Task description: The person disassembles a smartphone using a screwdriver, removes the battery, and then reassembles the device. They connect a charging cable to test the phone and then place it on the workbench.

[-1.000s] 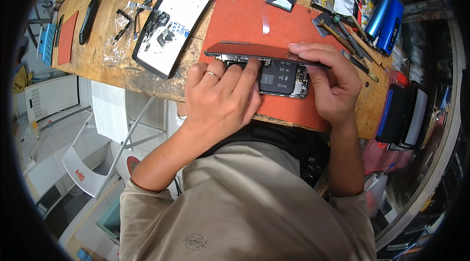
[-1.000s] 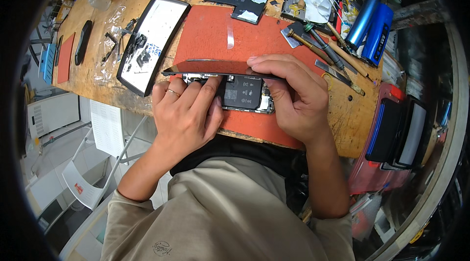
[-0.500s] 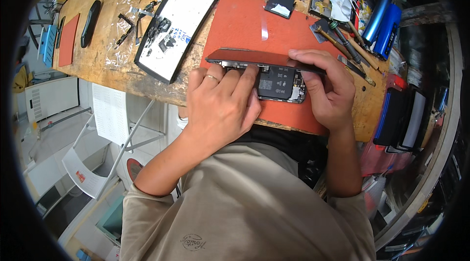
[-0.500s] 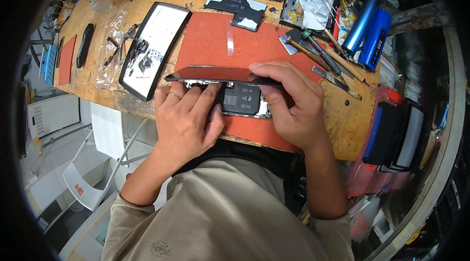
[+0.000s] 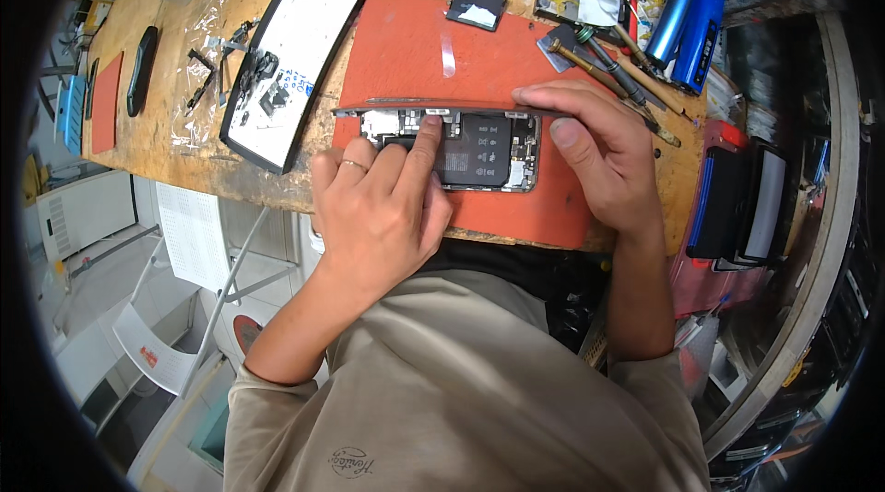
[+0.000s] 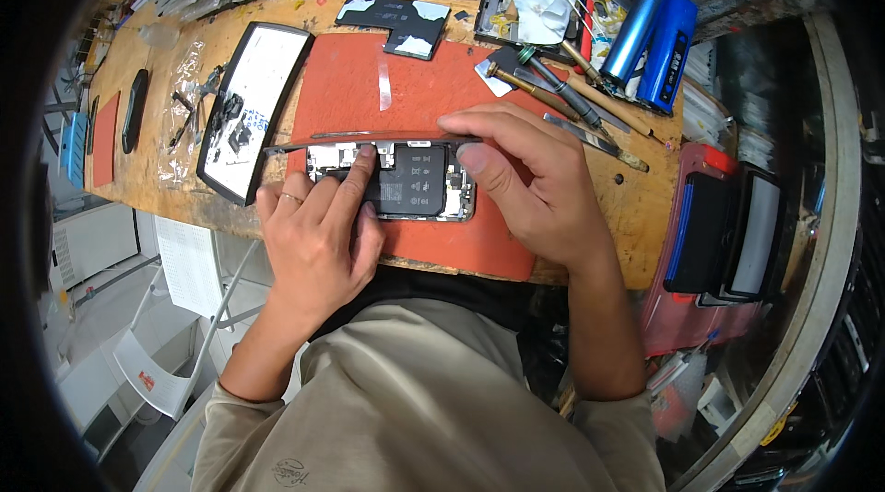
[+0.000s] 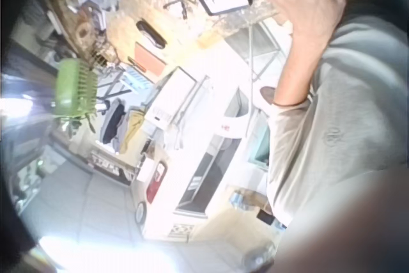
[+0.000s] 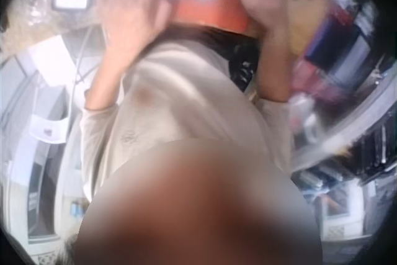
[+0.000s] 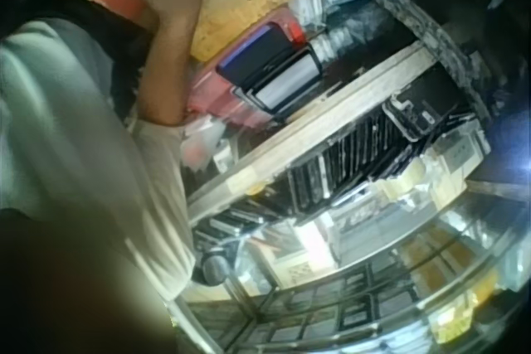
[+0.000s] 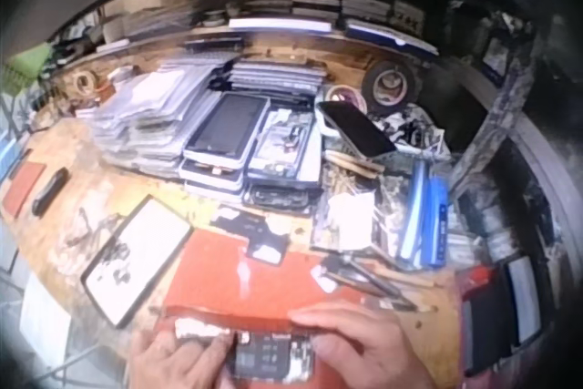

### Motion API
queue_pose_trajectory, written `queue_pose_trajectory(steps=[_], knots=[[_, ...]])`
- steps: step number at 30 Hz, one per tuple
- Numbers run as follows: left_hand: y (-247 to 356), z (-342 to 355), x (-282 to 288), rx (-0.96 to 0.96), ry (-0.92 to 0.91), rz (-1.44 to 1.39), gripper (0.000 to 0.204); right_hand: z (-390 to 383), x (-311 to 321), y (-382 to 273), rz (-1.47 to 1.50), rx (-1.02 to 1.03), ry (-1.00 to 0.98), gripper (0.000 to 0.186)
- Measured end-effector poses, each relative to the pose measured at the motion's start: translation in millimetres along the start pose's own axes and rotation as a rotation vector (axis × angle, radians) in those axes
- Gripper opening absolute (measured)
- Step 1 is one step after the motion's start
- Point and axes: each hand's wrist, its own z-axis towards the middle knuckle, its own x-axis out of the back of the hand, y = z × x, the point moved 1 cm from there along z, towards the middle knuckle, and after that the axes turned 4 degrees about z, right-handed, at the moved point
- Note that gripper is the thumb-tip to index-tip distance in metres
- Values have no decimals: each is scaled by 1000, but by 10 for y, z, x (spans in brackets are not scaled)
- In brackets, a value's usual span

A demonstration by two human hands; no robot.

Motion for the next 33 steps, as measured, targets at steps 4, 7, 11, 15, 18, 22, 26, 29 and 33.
queue_pose_trajectory(steps=[4,7,11,15,18,22,26,29,33], knots=[[37,10,-25,12,-6,18,57,-32,-25,61,44,-18,47,30],[18,14,-44,-10,3,21,59,-71,-38,89,49,-35,61,29],[-21,51,-64,-21,35,-43,58,-60,-76,109,77,-1,81,27],[9,32,-30,-16,22,-41,57,-65,-89,76,9,34,59,27],[36,1,-18,-32,40,35,56,-95,-72,46,-64,64,42,27],[24,-59,-9,-52,31,63,55,-124,-73,32,-96,63,39,27],[25,-63,-55,-45,80,30,53,-143,-76,-27,-157,65,46,28],[47,-80,-80,-28,163,26,51,-140,-60,-97,-212,92,18,30],[81,-413,41,-11,391,-49,37,-127,-28,-145,-214,38,-31,35]])
